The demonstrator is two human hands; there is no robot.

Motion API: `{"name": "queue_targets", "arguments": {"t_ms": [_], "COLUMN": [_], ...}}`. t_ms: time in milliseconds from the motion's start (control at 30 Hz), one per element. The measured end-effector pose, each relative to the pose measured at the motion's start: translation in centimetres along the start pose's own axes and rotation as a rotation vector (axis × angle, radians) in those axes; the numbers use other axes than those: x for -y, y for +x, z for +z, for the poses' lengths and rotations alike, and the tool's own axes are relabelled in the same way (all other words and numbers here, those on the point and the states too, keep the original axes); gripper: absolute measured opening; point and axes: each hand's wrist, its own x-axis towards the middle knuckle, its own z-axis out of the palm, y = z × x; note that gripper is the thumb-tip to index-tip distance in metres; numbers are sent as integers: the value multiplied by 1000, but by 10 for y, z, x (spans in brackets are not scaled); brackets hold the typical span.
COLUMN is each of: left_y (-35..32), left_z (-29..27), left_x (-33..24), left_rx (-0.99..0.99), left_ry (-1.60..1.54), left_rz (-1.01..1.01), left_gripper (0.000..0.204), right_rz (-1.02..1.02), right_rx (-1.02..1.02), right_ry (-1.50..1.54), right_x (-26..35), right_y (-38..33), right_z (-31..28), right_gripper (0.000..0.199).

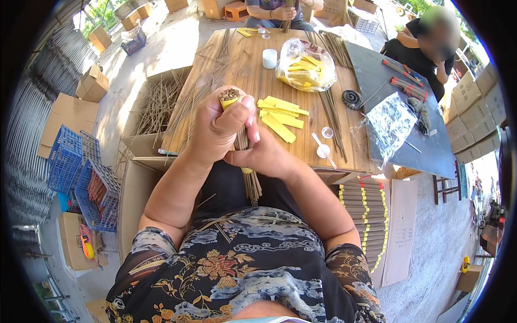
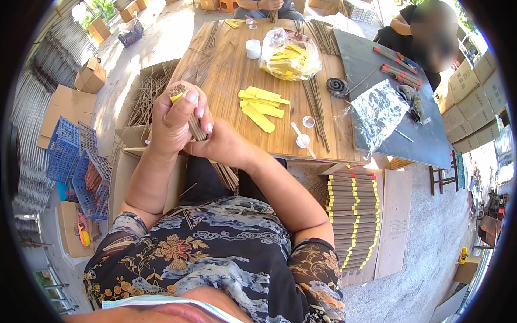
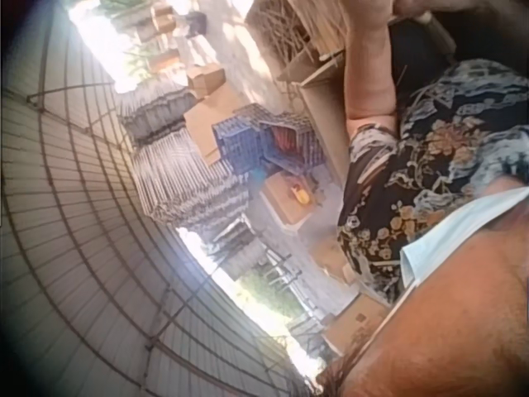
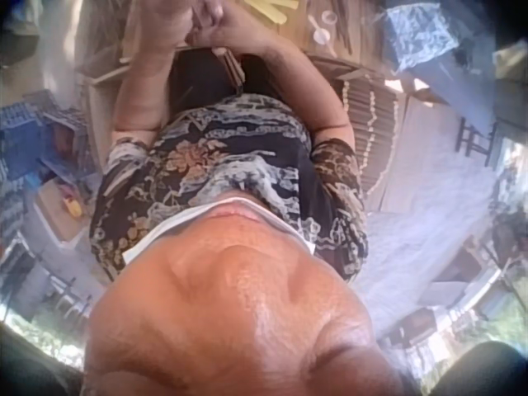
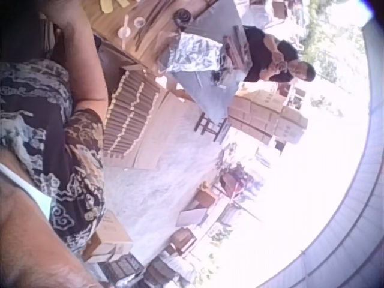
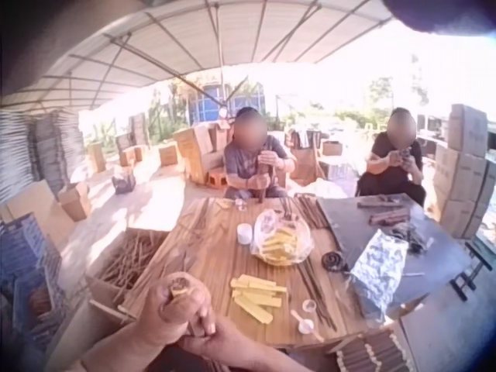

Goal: The person gathers thin wooden sticks, aligns them into a bundle, and wraps the ends with yellow paper strips. They use a small brush to apply adhesive to the paper before securing the bundle.

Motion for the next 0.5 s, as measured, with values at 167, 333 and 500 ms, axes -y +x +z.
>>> {"name": "queue_targets", "arguments": {"t_ms": [167,333,500], "left_y": [-4,-3,3], "left_z": [5,12,15], "left_x": [-7,5,13], "left_rx": [3,-234,-387], "left_ry": [0,247,458], "left_rz": [-42,92,137], "left_gripper": [15,18,18], "right_rz": [177,-37,52], "right_rx": [-66,-317,-367], "right_ry": [106,-210,-410], "right_x": [8,-5,-29], "right_y": [1,2,7], "right_z": [9,20,17], "right_gripper": [33,41,47]}}
